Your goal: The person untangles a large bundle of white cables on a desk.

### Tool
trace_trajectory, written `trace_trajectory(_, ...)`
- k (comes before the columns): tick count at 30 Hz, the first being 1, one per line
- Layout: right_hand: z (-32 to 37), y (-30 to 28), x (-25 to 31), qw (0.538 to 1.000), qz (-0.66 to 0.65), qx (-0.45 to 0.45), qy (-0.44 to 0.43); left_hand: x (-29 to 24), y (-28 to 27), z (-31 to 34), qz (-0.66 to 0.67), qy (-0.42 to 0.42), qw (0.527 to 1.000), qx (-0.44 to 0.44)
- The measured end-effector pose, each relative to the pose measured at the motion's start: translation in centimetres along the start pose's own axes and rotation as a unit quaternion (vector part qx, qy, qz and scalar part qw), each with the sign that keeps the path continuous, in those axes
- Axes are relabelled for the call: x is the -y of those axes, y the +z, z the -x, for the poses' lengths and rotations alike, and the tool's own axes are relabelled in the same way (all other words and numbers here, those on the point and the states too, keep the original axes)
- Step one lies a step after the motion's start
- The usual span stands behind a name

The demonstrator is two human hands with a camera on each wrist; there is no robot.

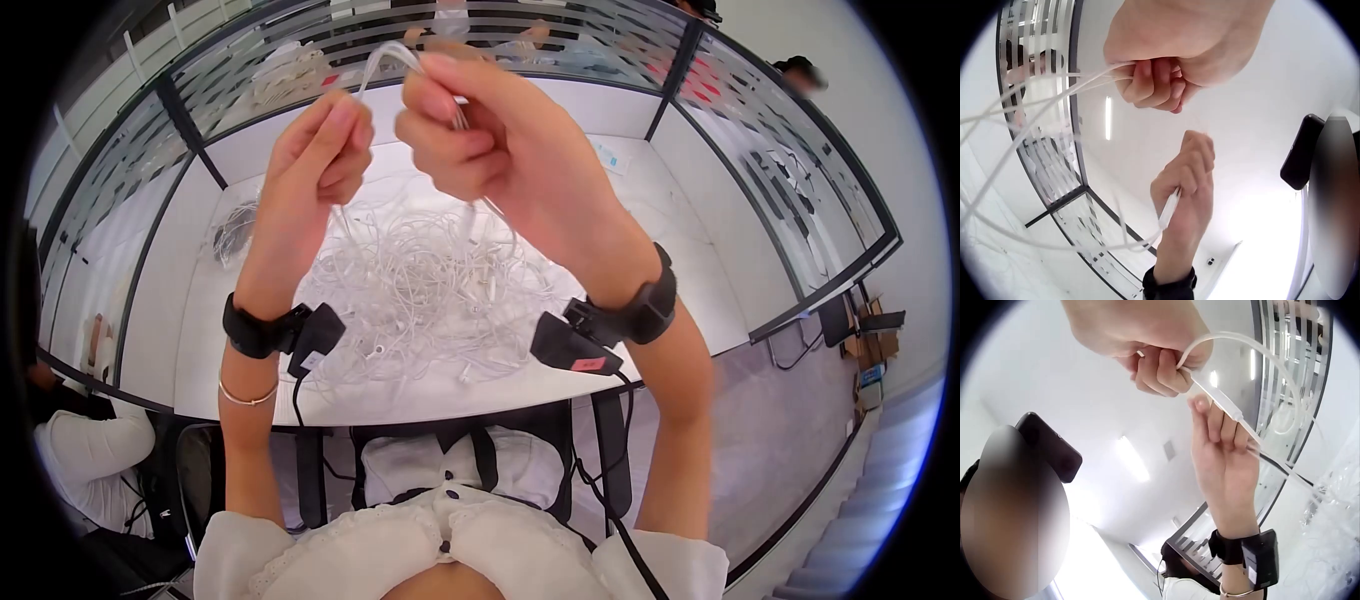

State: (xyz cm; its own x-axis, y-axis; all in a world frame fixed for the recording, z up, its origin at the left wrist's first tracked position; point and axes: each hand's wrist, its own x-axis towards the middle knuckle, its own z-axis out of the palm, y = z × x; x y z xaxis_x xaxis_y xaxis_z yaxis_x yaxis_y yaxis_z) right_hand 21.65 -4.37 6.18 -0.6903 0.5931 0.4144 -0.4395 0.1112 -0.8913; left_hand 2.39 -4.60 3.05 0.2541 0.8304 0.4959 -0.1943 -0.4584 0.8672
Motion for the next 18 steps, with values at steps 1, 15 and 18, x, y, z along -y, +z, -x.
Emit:
trace_trajectory(1, -0.4, 0.3, 0.0, 1.0, -0.004, 0.006, -0.014, 0.1, 0.4, -0.4, 0.009, 0.011, 1.0, 0.004)
trace_trajectory(15, -1.6, 2.2, -2.1, 0.984, 0.096, -0.104, -0.105, -0.1, 4.5, -2.0, 0.087, 0.077, 0.985, -0.131)
trace_trajectory(18, -1.7, 2.5, -3.4, 0.98, 0.07, -0.115, -0.147, 0.6, 3.8, -2.4, 0.083, 0.07, 0.987, -0.121)
